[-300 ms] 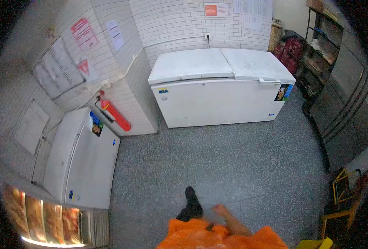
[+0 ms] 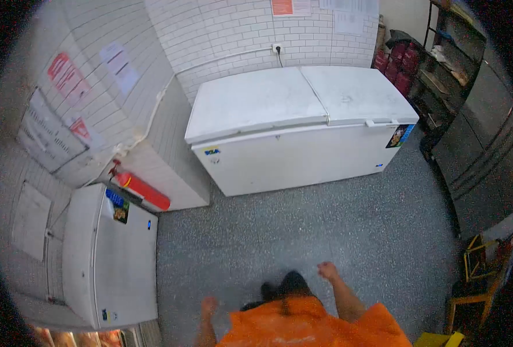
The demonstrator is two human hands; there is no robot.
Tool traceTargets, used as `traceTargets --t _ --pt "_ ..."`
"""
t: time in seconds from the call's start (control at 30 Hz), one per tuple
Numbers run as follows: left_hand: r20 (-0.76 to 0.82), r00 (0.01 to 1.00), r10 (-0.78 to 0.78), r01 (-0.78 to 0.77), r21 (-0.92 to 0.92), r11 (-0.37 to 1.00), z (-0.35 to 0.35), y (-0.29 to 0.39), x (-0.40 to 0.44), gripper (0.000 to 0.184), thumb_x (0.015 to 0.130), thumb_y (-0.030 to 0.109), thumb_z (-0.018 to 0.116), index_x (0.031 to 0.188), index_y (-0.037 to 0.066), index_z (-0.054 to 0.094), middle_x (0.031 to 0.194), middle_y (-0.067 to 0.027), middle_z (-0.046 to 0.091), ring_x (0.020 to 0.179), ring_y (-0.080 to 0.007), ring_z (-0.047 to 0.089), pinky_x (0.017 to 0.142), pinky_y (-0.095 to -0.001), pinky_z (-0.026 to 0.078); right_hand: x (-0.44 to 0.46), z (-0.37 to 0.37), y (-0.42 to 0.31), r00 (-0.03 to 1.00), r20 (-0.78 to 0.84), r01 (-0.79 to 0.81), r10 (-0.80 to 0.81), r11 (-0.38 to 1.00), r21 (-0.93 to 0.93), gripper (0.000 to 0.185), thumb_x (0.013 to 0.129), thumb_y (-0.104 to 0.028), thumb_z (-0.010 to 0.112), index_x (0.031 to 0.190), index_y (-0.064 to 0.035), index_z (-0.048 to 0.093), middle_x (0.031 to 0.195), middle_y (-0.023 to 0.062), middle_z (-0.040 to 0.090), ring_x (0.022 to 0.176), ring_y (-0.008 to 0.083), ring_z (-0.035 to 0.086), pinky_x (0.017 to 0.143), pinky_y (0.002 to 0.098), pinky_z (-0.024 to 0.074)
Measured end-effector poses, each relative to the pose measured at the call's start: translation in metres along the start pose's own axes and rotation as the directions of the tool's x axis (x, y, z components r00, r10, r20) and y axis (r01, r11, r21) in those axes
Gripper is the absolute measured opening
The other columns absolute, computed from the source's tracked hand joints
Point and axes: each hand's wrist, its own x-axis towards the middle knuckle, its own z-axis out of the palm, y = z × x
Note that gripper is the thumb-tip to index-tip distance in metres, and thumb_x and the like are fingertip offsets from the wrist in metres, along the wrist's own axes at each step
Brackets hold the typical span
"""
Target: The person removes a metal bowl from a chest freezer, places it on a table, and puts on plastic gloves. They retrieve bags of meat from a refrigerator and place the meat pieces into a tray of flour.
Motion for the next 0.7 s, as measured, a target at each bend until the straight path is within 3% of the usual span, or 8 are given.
traceTargets --t 0.03,0.13,0.2,0.27,0.43,0.53,0.6,0.7 --pt "-0.103 0.959 -0.264 0.14 -0.639 0.757 -0.015 0.041 0.055 0.022 0.093 0.023 0.056 0.099 0.002 0.061 0.087 -0.0087 0.066 0.085 -0.0225 0.063 0.079 -0.0372 0.049 0.032 -0.006 -0.027 0.998 -0.055 0.04 -0.036 0.996 0.077 0.029 0.088 -0.031 0.062 0.082 -0.003 0.065 0.065 0.0074 0.062 0.056 0.0144 0.06 0.05 0.029 0.0468" --pt "-0.228 0.97 0.087 -0.194 -0.505 0.841 -0.089 0.175 0.221 0.027 0.092 0.02 0.059 0.111 0.0 0.059 0.093 -0.0124 0.065 0.085 -0.0226 0.062 0.075 -0.0367 0.05 0.151 -0.028 -0.136 0.951 -0.143 0.294 -0.273 0.944 0.149 0.026 0.089 -0.029 0.061 0.082 -0.0044 0.063 0.064 0.004 0.059 0.054 0.0126 0.055 0.048 0.0273 0.0442" --pt "-0.449 0.842 0.299 -0.47 -0.337 0.816 -0.125 0.263 0.328 0.04 0.091 0.019 0.061 0.124 -0.001 0.055 0.097 -0.0148 0.066 0.089 -0.0226 0.063 0.078 -0.0366 0.05 0.206 -0.045 -0.241 0.924 -0.162 0.379 -0.347 0.888 0.259 0.025 0.091 -0.03 0.06 0.092 -0.0051 0.064 0.073 0.0048 0.063 0.061 0.0127 0.059 0.054 0.0266 0.0461" --pt "-0.308 0.928 0.208 -0.335 -0.449 0.828 -0.185 0.368 0.395 0.051 0.088 0.017 0.063 0.133 -0.003 0.048 0.111 -0.021 0.064 0.1 -0.0308 0.064 0.09 -0.0412 0.049 0.224 -0.054 -0.353 0.946 -0.203 0.322 -0.251 0.777 0.54 0.032 0.092 -0.035 0.062 0.103 -0.0049 0.063 0.085 0.0066 0.068 0.074 0.0139 0.063 0.066 0.0305 0.0501" --pt "-0.491 0.774 0.401 -0.483 -0.048 0.874 -0.265 0.531 0.526 0.066 0.087 0.014 0.063 0.145 0.001 0.034 0.144 -0.0287 0.037 0.133 -0.0411 0.039 0.109 -0.0437 0.034 0.338 -0.083 -0.538 0.967 -0.139 0.247 -0.213 0.662 0.707 0.056 0.09 -0.044 0.066 0.125 -0.0028 0.052 0.118 0.0148 0.062 0.102 0.0211 0.062 0.081 0.0377 0.051" --pt "-0.608 0.706 0.362 -0.403 0.075 0.912 -0.292 0.574 0.55 0.067 0.089 0.018 0.061 0.147 0.002 0.032 0.151 -0.0292 0.027 0.14 -0.0445 0.027 0.112 -0.0499 0.027 0.405 -0.091 -0.608 0.973 -0.191 0.229 -0.126 0.488 0.843 0.066 0.087 -0.045 0.069 0.13 -0.0011 0.046 0.129 0.0166 0.052 0.11 0.0242 0.055 0.084 0.0382 0.0492" --pt "-0.639 0.64 0.427 -0.443 0.147 0.884 -0.296 0.578 0.557 0.065 0.09 0.021 0.059 0.147 0.004 0.033 0.151 -0.0287 0.026 0.141 -0.0446 0.025 0.112 -0.0549 0.022 0.41 -0.095 -0.635 0.999 -0.027 0.038 -0.046 0.246 0.968 0.07 0.084 -0.049 0.07 0.13 -0.0016 0.046 0.127 0.0157 0.048 0.107 0.0249 0.051 0.086 0.0393 0.0471" --pt "-0.647 0.57 0.508 -0.457 0.264 0.849 -0.311 0.578 0.575 0.061 0.091 0.026 0.056 0.146 0.006 0.037 0.152 -0.0274 0.025 0.141 -0.0436 0.025 0.112 -0.0623 0.014 0.365 -0.104 -0.675 0.994 -0.061 0.038 0.087 0.242 0.969 0.069 0.084 -0.052 0.068 0.129 -0.0044 0.046 0.121 0.0129 0.048 0.099 0.0245 0.051 0.086 0.0395 0.0462"
